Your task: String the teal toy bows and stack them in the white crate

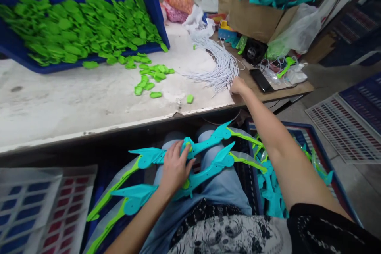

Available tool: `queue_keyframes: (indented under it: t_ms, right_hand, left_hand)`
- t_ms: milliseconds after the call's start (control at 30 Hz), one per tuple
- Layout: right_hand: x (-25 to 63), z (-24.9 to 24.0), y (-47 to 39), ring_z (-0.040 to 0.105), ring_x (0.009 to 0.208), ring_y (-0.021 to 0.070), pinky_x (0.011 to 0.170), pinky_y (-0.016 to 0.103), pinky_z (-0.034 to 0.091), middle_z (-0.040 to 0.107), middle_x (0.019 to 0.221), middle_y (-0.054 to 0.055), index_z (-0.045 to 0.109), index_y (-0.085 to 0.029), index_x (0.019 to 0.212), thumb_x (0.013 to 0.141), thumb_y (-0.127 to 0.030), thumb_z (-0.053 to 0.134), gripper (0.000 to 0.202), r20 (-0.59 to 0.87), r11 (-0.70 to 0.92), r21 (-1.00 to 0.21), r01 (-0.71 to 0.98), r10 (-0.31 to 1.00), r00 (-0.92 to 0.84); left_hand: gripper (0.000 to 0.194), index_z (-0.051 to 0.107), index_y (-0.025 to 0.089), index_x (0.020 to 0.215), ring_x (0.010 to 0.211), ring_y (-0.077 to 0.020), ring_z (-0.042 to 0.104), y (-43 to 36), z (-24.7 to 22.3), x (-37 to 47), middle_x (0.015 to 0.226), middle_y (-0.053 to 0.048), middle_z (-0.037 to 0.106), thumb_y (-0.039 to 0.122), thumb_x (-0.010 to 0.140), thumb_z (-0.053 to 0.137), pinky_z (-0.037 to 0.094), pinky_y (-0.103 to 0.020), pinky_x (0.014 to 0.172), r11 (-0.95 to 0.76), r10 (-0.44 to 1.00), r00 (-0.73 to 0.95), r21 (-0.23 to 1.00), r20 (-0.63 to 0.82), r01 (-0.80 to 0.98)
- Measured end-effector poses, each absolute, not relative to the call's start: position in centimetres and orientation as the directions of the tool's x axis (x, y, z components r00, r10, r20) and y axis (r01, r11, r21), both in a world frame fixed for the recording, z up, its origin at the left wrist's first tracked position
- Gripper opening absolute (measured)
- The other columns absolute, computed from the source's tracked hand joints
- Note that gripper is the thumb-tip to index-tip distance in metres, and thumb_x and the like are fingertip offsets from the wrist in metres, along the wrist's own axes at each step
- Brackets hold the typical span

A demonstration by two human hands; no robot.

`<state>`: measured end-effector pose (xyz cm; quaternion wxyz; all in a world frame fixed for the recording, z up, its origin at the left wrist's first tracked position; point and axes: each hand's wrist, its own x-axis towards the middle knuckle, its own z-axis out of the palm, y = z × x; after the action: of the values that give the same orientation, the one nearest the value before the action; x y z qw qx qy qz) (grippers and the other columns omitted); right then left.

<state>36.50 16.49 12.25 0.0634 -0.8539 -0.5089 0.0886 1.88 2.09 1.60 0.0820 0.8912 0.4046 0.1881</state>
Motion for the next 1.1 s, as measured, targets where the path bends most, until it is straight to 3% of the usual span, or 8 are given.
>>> queue_keyframes:
  t_ms: [133, 300, 467, 600, 667, 767, 933, 1100]
  right_hand:
    - [39.4, 12.3, 12.4, 0.066, 0.075, 0.02, 0.07, 0.029, 0.052, 0.07, 0.078, 0.01, 0.069, -0.005, 0.092, 0.058, -0.011, 0.076, 0.036, -0.131, -0.517, -0.425, 0.743, 0.847, 0.515]
    - [40.9, 10.9, 2.1, 0.044, 0.042, 0.0071, 0.041, 0.02, 0.034, 0.055, 0.046, -0.003, 0.068, -0.013, 0.065, 0.052, -0.014, 0.072, 0.014, -0.368, -0.527, -0.772, 0.355, 0.827, 0.426]
    - [39.3, 8.4, -10.7, 0.046, 0.044, 0.0069, 0.043, 0.019, 0.035, 0.058, 0.048, -0.003, 0.066, -0.015, 0.058, 0.047, -0.023, 0.074, 0.016, -0.585, -0.624, -0.776, 0.095, 0.767, 0.263]
    - [37.3, 6.6, -19.2, 0.052, 0.048, 0.0101, 0.047, 0.022, 0.04, 0.061, 0.052, -0.001, 0.066, -0.015, 0.063, 0.05, -0.032, 0.078, 0.024, -0.669, -0.686, -0.727, -0.011, 0.706, 0.233]
    - [36.3, 5.4, -21.8, 0.055, 0.052, 0.0126, 0.05, 0.025, 0.043, 0.063, 0.056, 0.0, 0.066, -0.017, 0.067, 0.053, -0.039, 0.078, 0.029, -0.591, -0.636, -0.771, -0.027, 0.699, 0.401]
    - [34.7, 3.1, -23.6, 0.06, 0.059, 0.0164, 0.057, 0.03, 0.049, 0.066, 0.063, 0.002, 0.065, -0.019, 0.069, 0.06, -0.047, 0.074, 0.031, -0.332, -0.526, -0.849, 0.056, 0.612, 0.718]
    - [32.0, -0.1, -24.2, 0.063, 0.065, 0.019, 0.067, 0.034, 0.052, 0.069, 0.07, 0.004, 0.066, -0.02, 0.075, 0.074, -0.044, 0.064, 0.024, -0.018, -0.485, -0.836, 0.258, 0.493, 0.87]
    - [30.8, -0.9, -24.2, 0.065, 0.07, 0.0182, 0.067, 0.033, 0.054, 0.07, 0.075, 0.004, 0.065, -0.022, 0.075, 0.085, -0.033, 0.058, 0.016, 0.232, -0.431, -0.73, 0.531, 0.574, 0.785]
  left_hand:
    - [0.045, 0.056, 0.014, 0.124, 0.1, -0.0331, 0.06, 3.7, 0.1, 2.5, 0.123, -0.021, 0.055, 0.038, 0.086, 0.057, 0.05, -0.044, 0.081, -0.641, 0.759, 0.642, 0.297, 0.108, 0.708]
    - [0.042, 0.06, 0.017, 0.119, 0.095, -0.0312, 0.06, 4.7, -0.8, 2.0, 0.113, -0.019, 0.057, 0.042, 0.087, 0.053, 0.05, -0.042, 0.079, -0.581, 0.813, 0.554, 0.33, 0.18, 0.744]
    - [0.041, 0.064, 0.013, 0.113, 0.106, -0.0364, 0.056, 5.0, 0.5, 2.0, 0.116, -0.022, 0.056, 0.042, 0.086, 0.052, 0.047, -0.049, 0.086, -0.562, 0.827, 0.513, 0.328, 0.23, 0.759]
    - [0.03, 0.066, 0.016, 0.104, 0.109, -0.0319, 0.055, 1.1, 3.0, 4.2, 0.115, -0.018, 0.06, 0.037, 0.087, 0.053, 0.042, -0.048, 0.096, -0.566, 0.818, 0.501, 0.557, 0.284, 0.608]
    - [0.023, 0.067, 0.019, 0.097, 0.1, -0.0262, 0.06, -2.1, 3.7, 6.4, 0.104, -0.012, 0.065, 0.035, 0.086, 0.054, 0.046, -0.041, 0.093, -0.499, 0.755, 0.64, 0.756, 0.14, 0.424]
    - [0.017, 0.068, 0.019, 0.087, 0.084, -0.0212, 0.064, -6.8, 2.8, 10.8, 0.087, -0.007, 0.069, 0.031, 0.082, 0.057, 0.05, -0.033, 0.08, -0.077, 0.448, 0.845, 0.93, -0.291, 0.361]
    - [0.015, 0.065, 0.015, 0.094, 0.063, -0.0134, 0.062, -10.9, -1.0, 17.8, 0.073, -0.002, 0.065, 0.014, 0.079, 0.06, 0.048, -0.025, 0.06, 0.621, 0.139, 0.693, 0.607, -0.708, 0.495]
    - [0.013, 0.064, 0.012, 0.092, 0.059, -0.0101, 0.062, -11.4, -2.4, 21.4, 0.069, -0.003, 0.065, 0.008, 0.08, 0.061, 0.048, -0.02, 0.058, 0.799, 0.092, 0.674, 0.458, -0.733, 0.388]
